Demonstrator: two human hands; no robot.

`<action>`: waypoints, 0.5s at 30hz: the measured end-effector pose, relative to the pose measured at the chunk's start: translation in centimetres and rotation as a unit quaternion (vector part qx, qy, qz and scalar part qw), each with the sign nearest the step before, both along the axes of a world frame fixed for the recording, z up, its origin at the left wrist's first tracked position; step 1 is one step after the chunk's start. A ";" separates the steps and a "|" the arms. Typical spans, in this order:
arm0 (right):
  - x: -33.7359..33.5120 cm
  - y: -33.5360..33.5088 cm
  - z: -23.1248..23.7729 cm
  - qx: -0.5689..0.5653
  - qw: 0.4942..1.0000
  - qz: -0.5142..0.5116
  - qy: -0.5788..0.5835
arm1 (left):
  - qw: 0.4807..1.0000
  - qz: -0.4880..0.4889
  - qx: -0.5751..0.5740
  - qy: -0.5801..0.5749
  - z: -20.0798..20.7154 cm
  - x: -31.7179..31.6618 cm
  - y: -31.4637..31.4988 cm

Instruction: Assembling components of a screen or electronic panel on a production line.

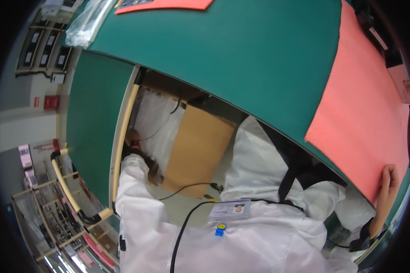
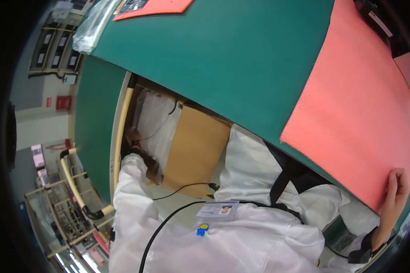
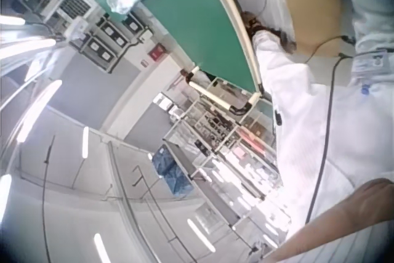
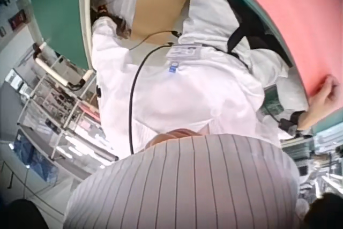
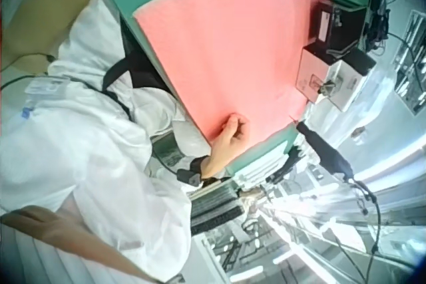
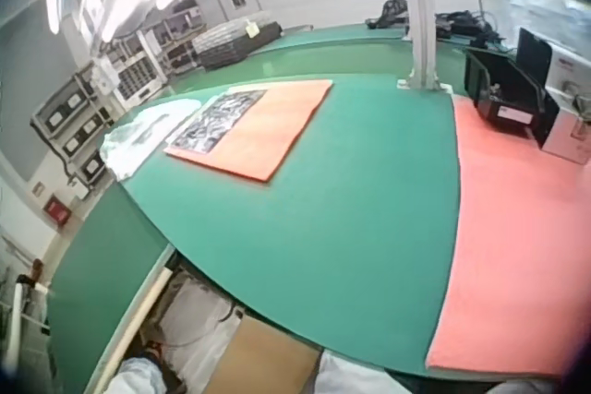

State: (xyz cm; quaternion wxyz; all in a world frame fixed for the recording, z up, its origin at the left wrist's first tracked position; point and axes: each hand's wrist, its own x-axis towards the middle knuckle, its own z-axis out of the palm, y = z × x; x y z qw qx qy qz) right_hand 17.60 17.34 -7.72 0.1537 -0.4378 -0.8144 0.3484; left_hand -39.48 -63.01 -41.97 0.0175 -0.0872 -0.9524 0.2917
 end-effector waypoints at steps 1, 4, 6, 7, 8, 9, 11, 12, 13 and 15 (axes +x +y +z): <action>-0.8 -0.7 1.5 0.007 1.000 0.004 -0.023 | 0.998 -0.004 0.066 0.020 -2.9 -0.4 1.8; -0.6 -0.7 2.6 0.011 0.998 -0.009 -0.060 | 0.967 0.012 0.232 0.102 -7.7 -1.1 3.5; 1.2 0.7 1.3 0.056 0.995 -0.011 -0.082 | 0.999 0.020 0.047 -0.014 -4.0 -8.1 0.1; 1.1 1.6 -0.8 0.055 0.995 -0.018 -0.076 | 0.977 0.050 -0.142 -0.151 -3.3 -9.3 -2.4; 2.0 1.0 0.5 0.073 0.993 -0.037 -0.086 | 0.985 0.049 -0.087 -0.144 -5.3 -10.2 0.5; 1.2 1.0 0.5 0.101 0.991 -0.017 -0.087 | 0.991 0.062 -0.040 -0.116 -6.4 -9.2 0.1; 1.0 1.7 2.4 0.080 0.984 0.003 -0.156 | 0.992 0.065 -0.006 -0.107 -8.2 -8.6 0.8; 0.8 1.2 2.0 0.079 0.984 -0.004 -0.160 | 0.992 0.064 -0.004 -0.105 -8.2 -8.8 0.9; 0.5 0.7 1.2 0.127 0.980 -0.041 -0.149 | 0.993 0.061 -0.003 -0.104 -8.0 -8.9 0.7; 1.8 1.6 1.7 0.096 0.973 -0.084 -0.193 | 0.993 0.052 0.000 -0.103 -7.6 -9.4 1.0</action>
